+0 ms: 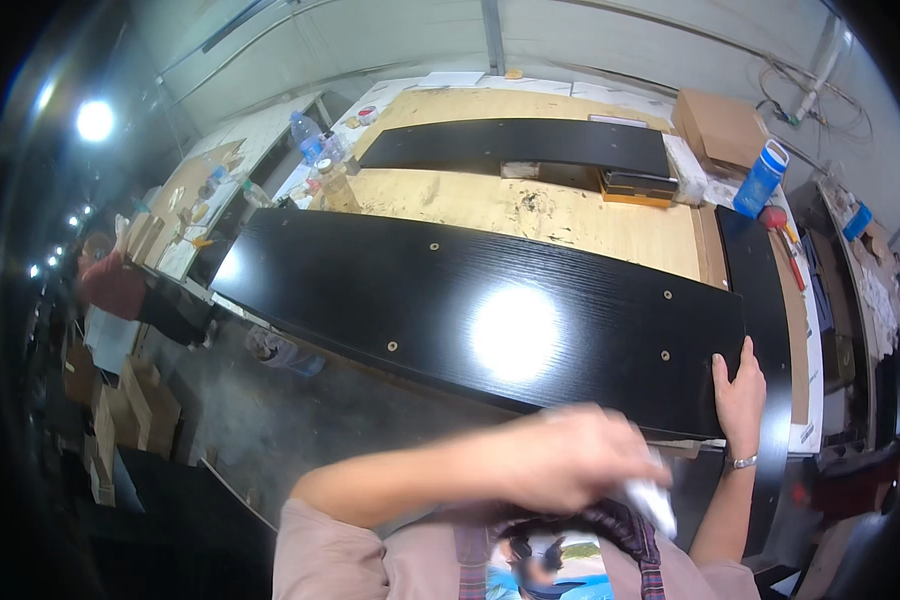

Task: The person wipes a black wood panel with a white cloth, repeatedly applying liquid from a bottle and spreading it across the surface. They flip the panel to clean the other side and continue wiping until the clip ends.

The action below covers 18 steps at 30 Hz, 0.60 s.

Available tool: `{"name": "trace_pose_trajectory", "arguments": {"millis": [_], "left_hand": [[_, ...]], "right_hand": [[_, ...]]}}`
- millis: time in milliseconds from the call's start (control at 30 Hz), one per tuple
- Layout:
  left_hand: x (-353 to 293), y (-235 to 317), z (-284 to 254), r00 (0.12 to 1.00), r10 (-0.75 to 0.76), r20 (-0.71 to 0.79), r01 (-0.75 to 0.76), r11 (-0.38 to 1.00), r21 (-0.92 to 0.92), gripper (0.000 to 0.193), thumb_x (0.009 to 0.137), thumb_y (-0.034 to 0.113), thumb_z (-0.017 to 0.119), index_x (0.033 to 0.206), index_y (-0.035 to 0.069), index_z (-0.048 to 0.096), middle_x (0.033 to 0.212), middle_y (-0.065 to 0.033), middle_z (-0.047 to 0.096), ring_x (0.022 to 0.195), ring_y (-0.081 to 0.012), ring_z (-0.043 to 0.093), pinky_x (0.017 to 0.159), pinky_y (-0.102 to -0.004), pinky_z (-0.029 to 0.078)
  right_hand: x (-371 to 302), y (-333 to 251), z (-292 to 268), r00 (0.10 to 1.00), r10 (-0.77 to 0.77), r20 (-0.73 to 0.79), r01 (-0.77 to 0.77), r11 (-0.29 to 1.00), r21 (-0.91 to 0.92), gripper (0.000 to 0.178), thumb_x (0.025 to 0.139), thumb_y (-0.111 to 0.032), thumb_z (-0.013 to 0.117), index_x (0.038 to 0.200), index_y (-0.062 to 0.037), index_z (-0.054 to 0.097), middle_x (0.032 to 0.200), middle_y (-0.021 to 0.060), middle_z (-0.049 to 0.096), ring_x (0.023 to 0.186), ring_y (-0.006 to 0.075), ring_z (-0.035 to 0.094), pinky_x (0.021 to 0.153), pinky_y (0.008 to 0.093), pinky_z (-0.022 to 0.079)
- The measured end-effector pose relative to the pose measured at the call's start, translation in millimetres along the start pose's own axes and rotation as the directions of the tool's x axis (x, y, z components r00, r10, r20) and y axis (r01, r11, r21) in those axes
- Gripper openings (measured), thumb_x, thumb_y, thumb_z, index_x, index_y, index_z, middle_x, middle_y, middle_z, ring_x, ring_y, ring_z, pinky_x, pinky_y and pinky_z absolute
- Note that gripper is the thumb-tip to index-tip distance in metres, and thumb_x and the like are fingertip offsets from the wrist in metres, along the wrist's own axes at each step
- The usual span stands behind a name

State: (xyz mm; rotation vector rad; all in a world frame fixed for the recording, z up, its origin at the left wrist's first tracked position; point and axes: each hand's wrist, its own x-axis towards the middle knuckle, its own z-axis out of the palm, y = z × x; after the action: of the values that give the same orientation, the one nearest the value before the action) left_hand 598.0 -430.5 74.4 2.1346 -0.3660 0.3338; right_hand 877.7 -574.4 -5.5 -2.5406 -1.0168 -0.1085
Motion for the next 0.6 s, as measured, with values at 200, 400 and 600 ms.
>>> {"name": "trace_pose_trajectory", "arguments": {"millis": [200,400,600], "left_hand": [[-47,-89,-120,0.487,-0.372,-0.790,0.770,0.610,0.187,0.029,0.084,0.005,0.067,0.112,0.006,0.071,0.098,-0.0177,0.073,0.086,-0.0333,0.071,0.081,-0.0428,0.057],[-86,-172,-132,0.749,-0.179,-0.638,0.603,0.583,0.544,0.030,0.085,0.001,0.067,0.115,0.005,0.070,0.107,-0.0147,0.072,0.101,-0.0350,0.067,0.092,-0.0413,0.052],[-68,-140,-170,0.525,-0.490,-0.696,0.827,0.488,0.281,0.042,0.082,0.030,0.080,0.110,0.000,0.074,0.096,-0.0202,0.073,0.091,-0.0320,0.071,0.086,-0.0396,0.052]], "right_hand": [[-2,-10,-2,0.999,-0.009,0.033,0.008,1.000,0.025,0.069,0.096,-0.033,0.064,0.143,0.0129,0.043,0.124,0.0351,0.061,0.116,0.0474,0.061,0.099,0.0481,0.050],[-4,-10,-4,1.000,-0.019,-0.011,0.020,0.999,0.031,0.070,0.095,-0.033,0.065,0.143,0.0130,0.043,0.110,0.0302,0.065,0.101,0.0444,0.066,0.088,0.0484,0.053],[-3,-9,-3,1.000,-0.014,-0.019,0.015,0.999,0.029,0.069,0.095,-0.032,0.066,0.142,0.0126,0.044,0.107,0.0284,0.065,0.099,0.0440,0.066,0.085,0.0487,0.053]]}}
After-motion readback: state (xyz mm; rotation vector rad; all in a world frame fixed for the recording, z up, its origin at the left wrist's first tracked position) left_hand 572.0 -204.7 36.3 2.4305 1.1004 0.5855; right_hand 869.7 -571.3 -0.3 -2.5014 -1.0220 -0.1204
